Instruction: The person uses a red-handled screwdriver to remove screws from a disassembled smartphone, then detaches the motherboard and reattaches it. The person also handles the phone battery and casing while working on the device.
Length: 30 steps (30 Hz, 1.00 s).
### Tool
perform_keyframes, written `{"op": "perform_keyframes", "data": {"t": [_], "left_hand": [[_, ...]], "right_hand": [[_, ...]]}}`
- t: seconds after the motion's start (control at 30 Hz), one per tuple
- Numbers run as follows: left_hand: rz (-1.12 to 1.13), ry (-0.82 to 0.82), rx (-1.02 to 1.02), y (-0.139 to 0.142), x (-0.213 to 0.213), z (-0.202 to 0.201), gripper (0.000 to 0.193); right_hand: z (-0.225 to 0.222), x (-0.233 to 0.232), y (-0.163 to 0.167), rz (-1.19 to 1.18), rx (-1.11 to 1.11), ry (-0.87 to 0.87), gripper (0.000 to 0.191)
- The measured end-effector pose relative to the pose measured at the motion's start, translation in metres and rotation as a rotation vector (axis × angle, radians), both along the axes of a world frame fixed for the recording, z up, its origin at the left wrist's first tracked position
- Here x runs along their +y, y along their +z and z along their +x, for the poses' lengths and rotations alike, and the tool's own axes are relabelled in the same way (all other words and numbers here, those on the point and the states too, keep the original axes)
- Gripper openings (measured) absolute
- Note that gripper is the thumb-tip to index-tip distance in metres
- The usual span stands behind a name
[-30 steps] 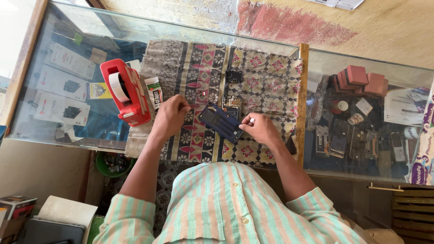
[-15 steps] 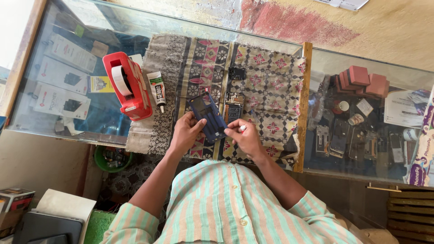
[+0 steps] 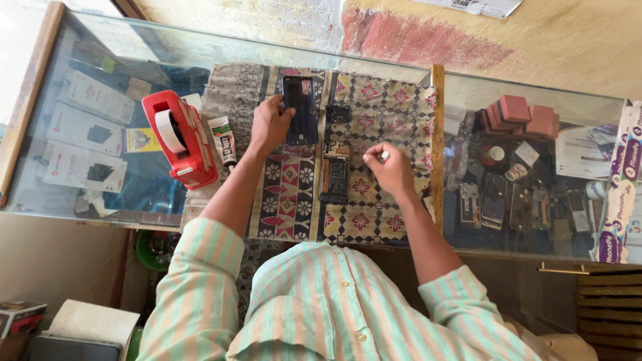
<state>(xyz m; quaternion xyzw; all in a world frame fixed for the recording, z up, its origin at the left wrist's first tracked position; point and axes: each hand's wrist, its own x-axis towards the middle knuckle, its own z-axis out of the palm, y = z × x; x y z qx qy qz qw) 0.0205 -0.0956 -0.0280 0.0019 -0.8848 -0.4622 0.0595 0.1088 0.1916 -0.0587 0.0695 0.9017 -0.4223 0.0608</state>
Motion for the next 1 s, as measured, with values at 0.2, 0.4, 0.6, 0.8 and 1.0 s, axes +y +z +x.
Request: {"op": "perform_keyframes", "data": {"t": [0.2,0.4,0.6,0.8,1.0], "left_hand": [[-0.158,-0.061,-0.043,0.014,0.014,-0.028,0.028],[-0.172,-0.017,0.047,0.021,0.016,-0.016,0.034],[-0.173,-0.067,-0.138,0.020,0.013,-0.012,0.029],[-0.107,-0.062,-0.119,0.015,0.012,-0.012,0.030],[-0.052,-0.043,-0.041,0.010,0.008,-0.007,0.025]], "right_hand": [[-0.066,-0.017,0.031,0.098,0.121,0.208,0.025],[-0.098,-0.059,0.060,0.422,0.052,0.488,0.063],[-0.107,-0.062,0.063,0.427,0.254,0.563,0.059],[-0.113,-0.062,0.065,0.454,0.086,0.429,0.047],[-0.120,-0.100,0.063,0.433,0.227,0.564,0.057]]}}
